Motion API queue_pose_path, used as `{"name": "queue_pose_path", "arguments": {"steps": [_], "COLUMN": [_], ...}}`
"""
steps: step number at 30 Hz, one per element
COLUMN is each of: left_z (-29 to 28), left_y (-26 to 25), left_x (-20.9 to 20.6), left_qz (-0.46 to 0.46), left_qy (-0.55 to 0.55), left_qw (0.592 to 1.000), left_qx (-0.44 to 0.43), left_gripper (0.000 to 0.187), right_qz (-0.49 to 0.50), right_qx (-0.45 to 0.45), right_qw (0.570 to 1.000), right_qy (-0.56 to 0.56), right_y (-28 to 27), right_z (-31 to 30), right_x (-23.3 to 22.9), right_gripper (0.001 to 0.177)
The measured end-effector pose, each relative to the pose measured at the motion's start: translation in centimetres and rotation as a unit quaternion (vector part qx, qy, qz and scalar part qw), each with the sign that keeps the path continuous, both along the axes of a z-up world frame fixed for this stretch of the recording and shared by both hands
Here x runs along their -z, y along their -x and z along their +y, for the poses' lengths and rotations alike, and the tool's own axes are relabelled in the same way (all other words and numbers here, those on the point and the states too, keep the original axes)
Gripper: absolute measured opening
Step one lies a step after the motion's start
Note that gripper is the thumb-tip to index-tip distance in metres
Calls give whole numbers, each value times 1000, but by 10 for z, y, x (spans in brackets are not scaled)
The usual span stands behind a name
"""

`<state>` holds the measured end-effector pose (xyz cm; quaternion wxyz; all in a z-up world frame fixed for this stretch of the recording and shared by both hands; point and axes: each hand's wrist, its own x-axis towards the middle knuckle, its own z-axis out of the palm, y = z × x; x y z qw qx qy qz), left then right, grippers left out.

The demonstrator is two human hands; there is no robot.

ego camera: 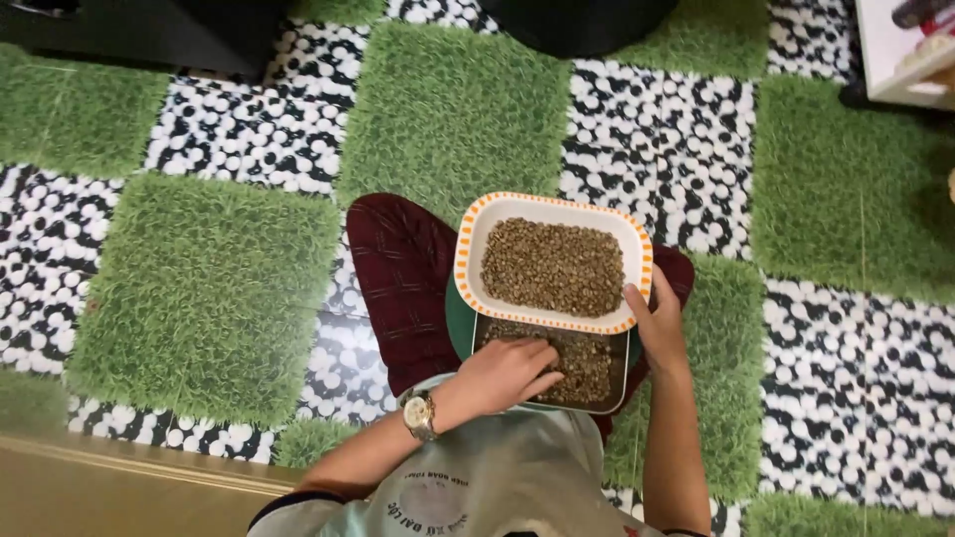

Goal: The person sorts green coffee beans by hand, picking them up from a tray and placing them into a white tray, shifting the tray as needed to continue the sorting process.

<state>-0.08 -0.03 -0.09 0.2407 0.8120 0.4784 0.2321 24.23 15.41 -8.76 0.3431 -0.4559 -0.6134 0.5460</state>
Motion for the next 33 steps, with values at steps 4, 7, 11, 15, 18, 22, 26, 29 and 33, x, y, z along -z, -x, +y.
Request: {"name": "queue_pose_path", "arguments": {"steps": [4, 7, 11, 15, 18, 22, 26, 29, 33], "left_z": [-3, -2, 2, 1, 1, 1, -1, 0, 2], "left_y": [0, 2, 2, 1, 2, 3, -1, -1, 2], "left_x": [8, 8, 10, 9, 10, 23, 9, 12, 11], "left_qz": [-2, -5, 4, -4, 6, -6, -2, 9, 18], "left_qy": [-3, -7, 12, 14, 14, 17, 19, 38, 35], "left_qw": [1000, 999, 999, 999, 998, 995, 989, 989, 991], "left_qx": [-22, -32, -34, -41, -54, -95, -147, -141, -132], "left_gripper": [32, 32, 34, 35, 36, 28, 24, 26, 24], "right_qz": [30, 88, 133, 144, 39, -166, -321, -314, -384], "right_qx": [35, 74, 88, 76, 80, 74, -177, -195, -227], "right_qw": [998, 992, 986, 985, 995, 939, 882, 887, 860], "right_qy": [37, 52, 55, 51, -48, -293, -298, -278, -246], "right_y": [15, 28, 32, 32, 34, -1, 28, 39, 40], "right_z": [7, 6, 9, 8, -3, -41, -101, -103, -93], "right_x": [1, -4, -3, -9, -42, -39, -85, -96, -82], "right_gripper": [59, 56, 55, 56, 47, 35, 26, 27, 34]}}
